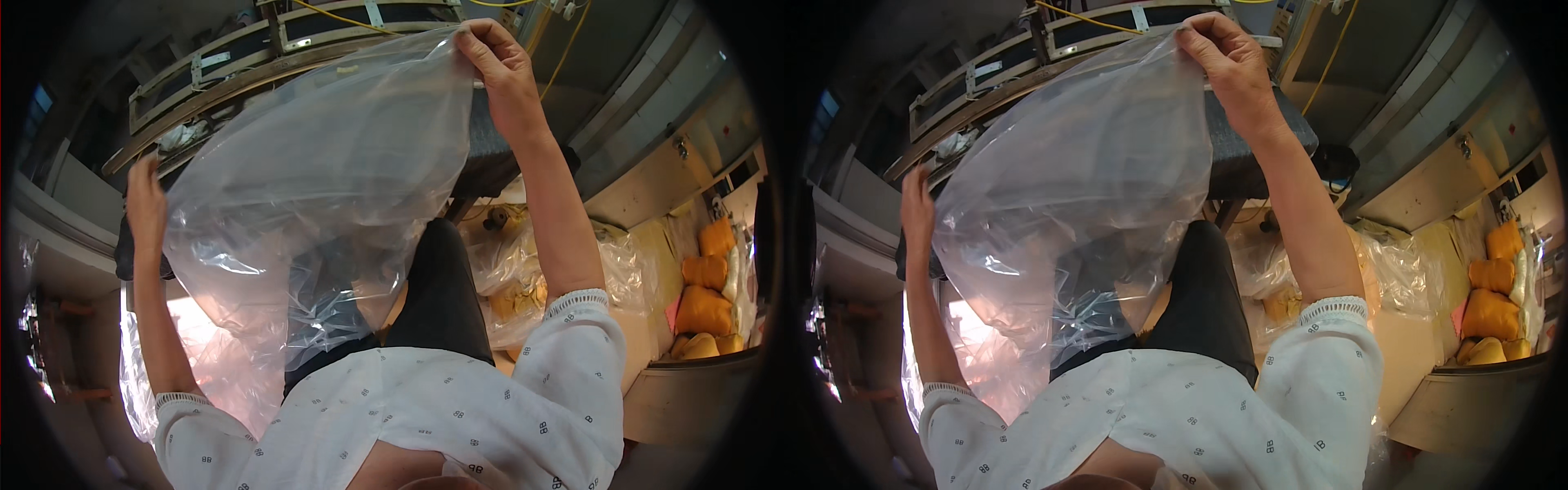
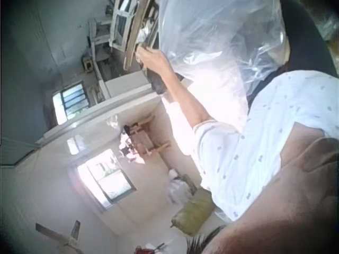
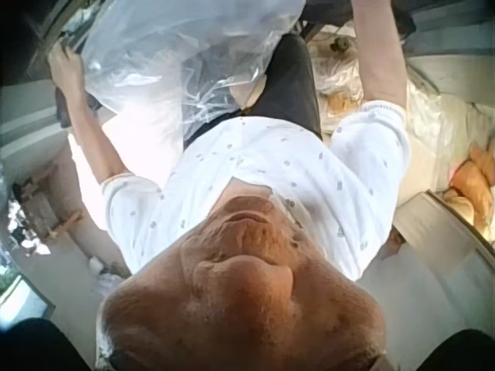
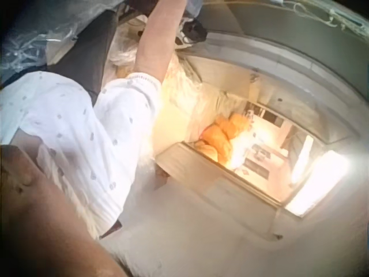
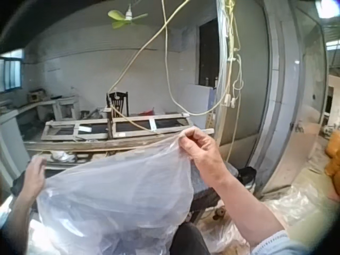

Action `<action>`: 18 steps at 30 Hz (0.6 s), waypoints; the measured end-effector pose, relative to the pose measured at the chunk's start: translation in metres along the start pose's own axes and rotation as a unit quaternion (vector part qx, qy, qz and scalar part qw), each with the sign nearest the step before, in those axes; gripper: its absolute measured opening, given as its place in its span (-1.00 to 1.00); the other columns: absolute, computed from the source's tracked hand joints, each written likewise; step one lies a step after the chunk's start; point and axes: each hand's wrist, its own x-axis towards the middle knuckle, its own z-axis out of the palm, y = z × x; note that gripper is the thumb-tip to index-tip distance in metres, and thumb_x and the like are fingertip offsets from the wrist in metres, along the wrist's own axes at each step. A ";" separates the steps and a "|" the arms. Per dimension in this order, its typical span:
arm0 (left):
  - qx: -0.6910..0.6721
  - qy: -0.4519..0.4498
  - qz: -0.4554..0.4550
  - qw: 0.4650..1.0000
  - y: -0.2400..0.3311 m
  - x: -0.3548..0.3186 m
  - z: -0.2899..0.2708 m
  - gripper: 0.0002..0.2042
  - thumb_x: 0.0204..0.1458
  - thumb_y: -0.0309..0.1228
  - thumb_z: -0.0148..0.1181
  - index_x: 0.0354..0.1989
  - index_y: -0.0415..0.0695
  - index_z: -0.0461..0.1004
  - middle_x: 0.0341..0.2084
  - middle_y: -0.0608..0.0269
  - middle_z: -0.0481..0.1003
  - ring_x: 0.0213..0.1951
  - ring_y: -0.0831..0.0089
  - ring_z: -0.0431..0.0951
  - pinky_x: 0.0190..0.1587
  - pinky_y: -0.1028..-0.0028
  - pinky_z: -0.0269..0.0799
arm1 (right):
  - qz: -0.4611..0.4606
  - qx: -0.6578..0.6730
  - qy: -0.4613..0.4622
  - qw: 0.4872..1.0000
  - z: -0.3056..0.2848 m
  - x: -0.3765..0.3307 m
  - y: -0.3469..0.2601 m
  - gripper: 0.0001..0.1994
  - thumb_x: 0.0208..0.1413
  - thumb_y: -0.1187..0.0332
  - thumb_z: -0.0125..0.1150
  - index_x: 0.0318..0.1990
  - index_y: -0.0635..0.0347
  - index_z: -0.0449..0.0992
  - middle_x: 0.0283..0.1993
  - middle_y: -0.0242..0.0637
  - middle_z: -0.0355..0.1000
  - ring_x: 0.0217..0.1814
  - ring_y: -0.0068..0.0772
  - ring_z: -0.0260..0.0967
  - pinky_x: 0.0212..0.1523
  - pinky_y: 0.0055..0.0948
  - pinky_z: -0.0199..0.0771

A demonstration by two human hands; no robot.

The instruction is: Folding and arranging large plastic sheets or bags on a surface.

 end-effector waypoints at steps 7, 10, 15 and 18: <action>-0.333 0.041 0.266 0.904 0.249 0.043 -0.042 -0.76 0.06 -0.34 0.10 -0.17 -0.23 0.41 -0.25 0.27 0.45 -0.21 0.45 0.46 -0.13 0.50 0.34 | -0.062 -0.030 -0.016 0.998 0.028 -0.013 -0.036 -0.91 0.10 0.38 0.11 -0.30 0.19 0.48 -0.40 -0.53 0.39 -0.32 -0.76 0.29 -0.23 -0.74 0.29; -0.285 0.002 0.293 0.913 0.268 0.056 -0.034 -0.71 -0.01 -0.41 0.19 -0.10 -0.20 0.40 -0.23 0.32 0.44 -0.15 0.53 0.43 -0.07 0.56 0.33 | -0.068 -0.005 -0.034 0.997 0.038 -0.021 -0.042 -0.91 0.11 0.44 0.08 -0.28 0.26 0.45 -0.38 -0.50 0.40 -0.33 -0.75 0.28 -0.26 -0.73 0.29; -0.507 -0.237 0.255 0.788 0.269 0.073 -0.006 -0.81 0.00 -0.47 0.17 -0.19 -0.19 0.44 -0.35 0.35 0.45 -0.27 0.55 0.45 -0.14 0.57 0.38 | -0.035 0.055 -0.092 0.994 0.024 -0.021 -0.038 -0.89 0.15 0.38 0.04 -0.27 0.24 0.40 -0.38 -0.53 0.33 -0.30 -0.76 0.23 -0.27 -0.73 0.26; -0.399 -0.223 0.279 0.844 0.250 0.076 0.015 -0.66 -0.01 -0.24 0.20 -0.12 -0.20 0.40 -0.33 0.28 0.50 -0.34 0.48 0.51 -0.31 0.50 0.43 | 0.001 0.019 -0.116 0.993 0.021 -0.019 -0.034 -0.84 0.16 0.35 0.04 -0.18 0.22 0.35 -0.34 -0.49 0.34 -0.28 -0.72 0.26 -0.25 -0.70 0.28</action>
